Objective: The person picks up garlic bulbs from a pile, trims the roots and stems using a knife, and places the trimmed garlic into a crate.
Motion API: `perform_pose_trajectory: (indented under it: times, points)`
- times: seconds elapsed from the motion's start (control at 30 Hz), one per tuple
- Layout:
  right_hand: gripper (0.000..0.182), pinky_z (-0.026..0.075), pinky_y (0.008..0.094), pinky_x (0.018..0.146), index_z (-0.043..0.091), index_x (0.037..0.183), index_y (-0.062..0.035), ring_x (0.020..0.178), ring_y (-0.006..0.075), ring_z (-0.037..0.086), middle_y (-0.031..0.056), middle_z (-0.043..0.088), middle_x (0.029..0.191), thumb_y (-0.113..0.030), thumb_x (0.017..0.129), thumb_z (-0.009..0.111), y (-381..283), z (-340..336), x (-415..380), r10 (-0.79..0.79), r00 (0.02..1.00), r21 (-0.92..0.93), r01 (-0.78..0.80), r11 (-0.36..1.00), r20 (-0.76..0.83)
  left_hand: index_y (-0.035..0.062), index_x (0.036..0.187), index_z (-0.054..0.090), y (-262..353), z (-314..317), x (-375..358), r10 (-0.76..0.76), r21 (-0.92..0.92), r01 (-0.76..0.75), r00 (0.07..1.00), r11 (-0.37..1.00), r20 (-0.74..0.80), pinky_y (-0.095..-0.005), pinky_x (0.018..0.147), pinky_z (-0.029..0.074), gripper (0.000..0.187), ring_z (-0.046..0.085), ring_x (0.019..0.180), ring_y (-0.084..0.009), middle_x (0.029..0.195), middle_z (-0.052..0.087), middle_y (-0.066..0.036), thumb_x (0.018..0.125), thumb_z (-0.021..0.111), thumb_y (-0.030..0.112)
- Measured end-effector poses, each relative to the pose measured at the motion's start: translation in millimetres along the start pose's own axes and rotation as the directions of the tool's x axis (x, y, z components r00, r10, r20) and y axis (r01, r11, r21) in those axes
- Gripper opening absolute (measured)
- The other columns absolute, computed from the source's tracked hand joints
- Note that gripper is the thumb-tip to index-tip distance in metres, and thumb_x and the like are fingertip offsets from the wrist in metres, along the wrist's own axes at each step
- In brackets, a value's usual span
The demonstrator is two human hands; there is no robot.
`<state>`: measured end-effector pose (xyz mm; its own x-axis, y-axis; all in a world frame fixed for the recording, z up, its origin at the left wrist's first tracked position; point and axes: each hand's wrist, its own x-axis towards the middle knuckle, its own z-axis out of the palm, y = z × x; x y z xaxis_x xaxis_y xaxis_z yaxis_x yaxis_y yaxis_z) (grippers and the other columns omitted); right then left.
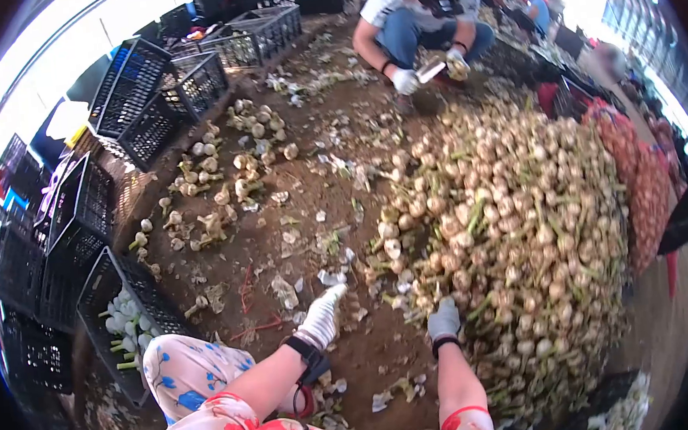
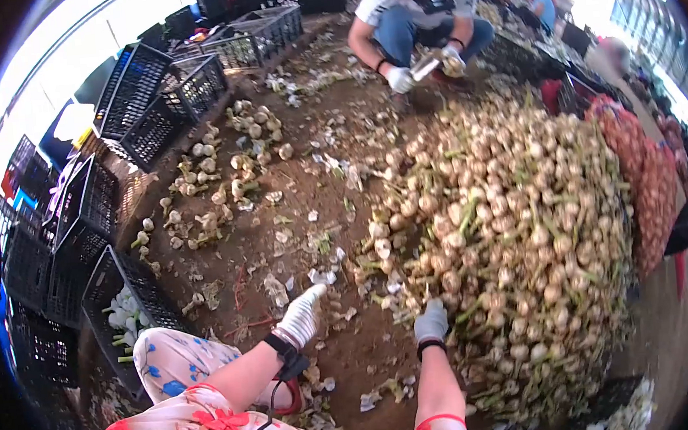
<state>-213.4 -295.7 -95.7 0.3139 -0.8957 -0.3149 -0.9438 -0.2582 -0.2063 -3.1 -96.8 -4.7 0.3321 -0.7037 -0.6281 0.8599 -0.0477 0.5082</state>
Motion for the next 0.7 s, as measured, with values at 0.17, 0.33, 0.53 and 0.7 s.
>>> perform_pose_trajectory:
  times: [0.17, 0.33, 0.53, 0.7]
  points:
    - [0.034, 0.048, 0.0376, 0.082, 0.056, 0.107, -0.0019, 0.098, 0.0328, 0.057, 0.0184, 0.058, 0.109, -0.007, 0.074, 0.062, 3.7, 0.5, -9.1, -0.019, 0.996, 0.132, 0.031, 0.991, -0.088, 0.0084, 0.111, 0.057, -19.1, -9.7, 13.6, -0.038, 0.233, 0.025, 0.998, 0.972, 0.054, -0.0318, 0.065, 0.050, 0.032, 0.060, 0.088, -0.0202, 0.097, 0.062, -0.007, 0.084, 0.063, 0.025]
    - [0.033, 0.047, 0.0389, 0.070, 0.057, 0.100, -0.0025, 0.083, 0.0314, 0.059, 0.0173, 0.060, 0.087, -0.013, 0.071, 0.069, -31.4, -47.6, -104.2, -0.262, 0.913, 0.502, 0.394, 0.770, -0.313, 0.0065, 0.122, 0.053, -48.4, -2.5, 21.0, 0.021, 0.718, -0.193, 0.970, 0.669, 0.241, -0.0273, 0.074, 0.043, 0.053, 0.051, 0.091, -0.0114, 0.107, 0.060, -0.001, 0.075, 0.070, 0.025]
    - [0.028, 0.048, 0.0345, 0.079, 0.060, 0.098, -0.0028, 0.090, 0.0303, 0.059, 0.0157, 0.060, 0.100, -0.010, 0.073, 0.071, -31.7, -80.5, -170.5, -0.409, 0.772, 0.448, 0.623, 0.641, -0.487, 0.0045, 0.119, 0.051, -90.7, 35.1, 2.9, -0.183, 0.839, -0.359, 0.868, 0.410, 0.461, -0.0313, 0.083, 0.046, 0.060, 0.058, 0.094, -0.0192, 0.099, 0.064, -0.008, 0.065, 0.074, 0.020]
    - [0.023, 0.048, 0.0338, 0.076, 0.059, 0.091, -0.0014, 0.087, 0.0279, 0.059, 0.0135, 0.060, 0.101, -0.005, 0.071, 0.070, -34.0, -120.8, -228.7, -0.443, 0.731, 0.404, 0.667, 0.626, -0.520, 0.0044, 0.111, 0.056, -37.9, 80.3, -109.0, -0.310, 0.913, -0.283, 0.875, 0.293, 0.371, -0.0306, 0.058, 0.049, 0.054, 0.058, 0.069, -0.0142, 0.087, 0.064, -0.008, 0.064, 0.077, 0.024]
